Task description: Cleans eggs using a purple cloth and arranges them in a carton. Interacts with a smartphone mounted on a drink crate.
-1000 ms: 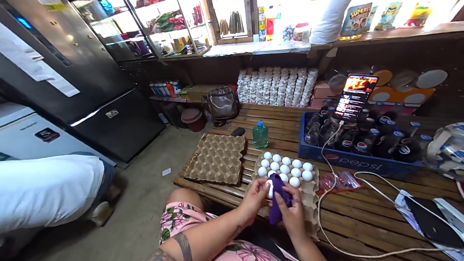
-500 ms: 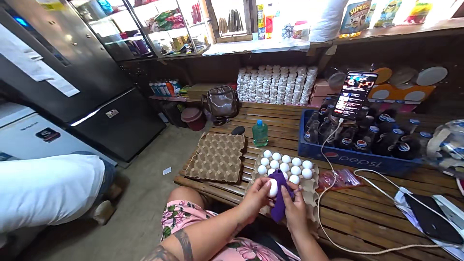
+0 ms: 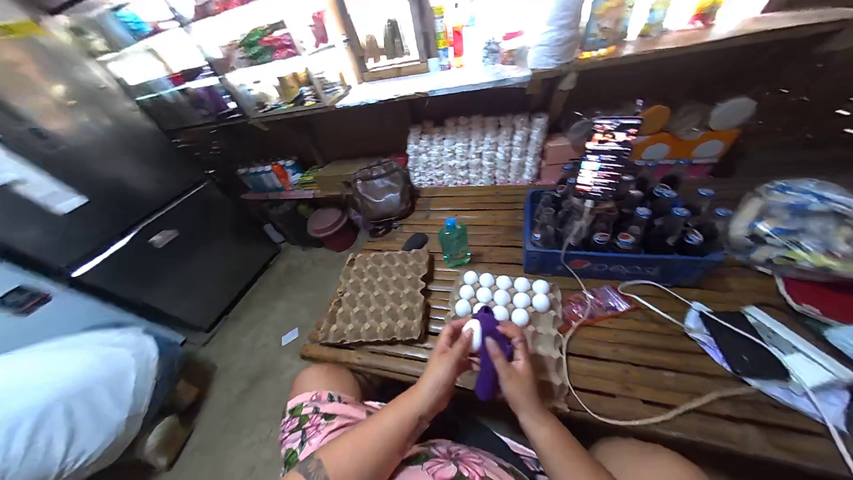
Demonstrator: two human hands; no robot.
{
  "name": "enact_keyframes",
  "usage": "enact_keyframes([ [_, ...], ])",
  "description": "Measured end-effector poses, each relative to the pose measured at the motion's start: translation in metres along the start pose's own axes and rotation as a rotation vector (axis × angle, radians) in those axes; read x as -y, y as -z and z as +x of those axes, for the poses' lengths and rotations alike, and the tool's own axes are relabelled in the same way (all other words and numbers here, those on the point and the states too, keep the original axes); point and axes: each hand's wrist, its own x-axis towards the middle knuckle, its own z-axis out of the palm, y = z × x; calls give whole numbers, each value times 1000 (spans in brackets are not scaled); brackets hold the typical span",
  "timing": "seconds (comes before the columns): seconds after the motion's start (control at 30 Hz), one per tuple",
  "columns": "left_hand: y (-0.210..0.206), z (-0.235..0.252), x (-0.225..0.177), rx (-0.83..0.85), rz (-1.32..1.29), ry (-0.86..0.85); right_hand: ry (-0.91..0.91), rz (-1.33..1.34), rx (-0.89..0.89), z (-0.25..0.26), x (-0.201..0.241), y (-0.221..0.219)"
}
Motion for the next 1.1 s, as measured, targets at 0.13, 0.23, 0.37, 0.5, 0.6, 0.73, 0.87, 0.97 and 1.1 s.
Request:
enact_keyframes([
  [0.13,2,3,7,-34,40,25,154,-109,52,-1,1,1],
  [0.23,3,0,15,30,55,32,127,-79,28,4,4,4],
  [0.37,-1,1,13,46,75,39,101,-25,-8,8,3,9],
  [0.5,-5,1,9,-4,68,17,31,24,-9,8,3,9],
  [0.6,-4,3,8,-29,64,-22,162,-82,82,5,10,7],
  [0.73,-1,1,9,43,51,-22,161,-123,132,5,14,9],
  [0.87,3,-3,15,139,104,-31,-26,40,8,11,7,10],
  [0.97,3,-3,16,117,139,-35,-214,149,-32,15,6,11],
  [1.1,-6,-1,9,-35,67,-5,-86,-9,24,10,8,9],
])
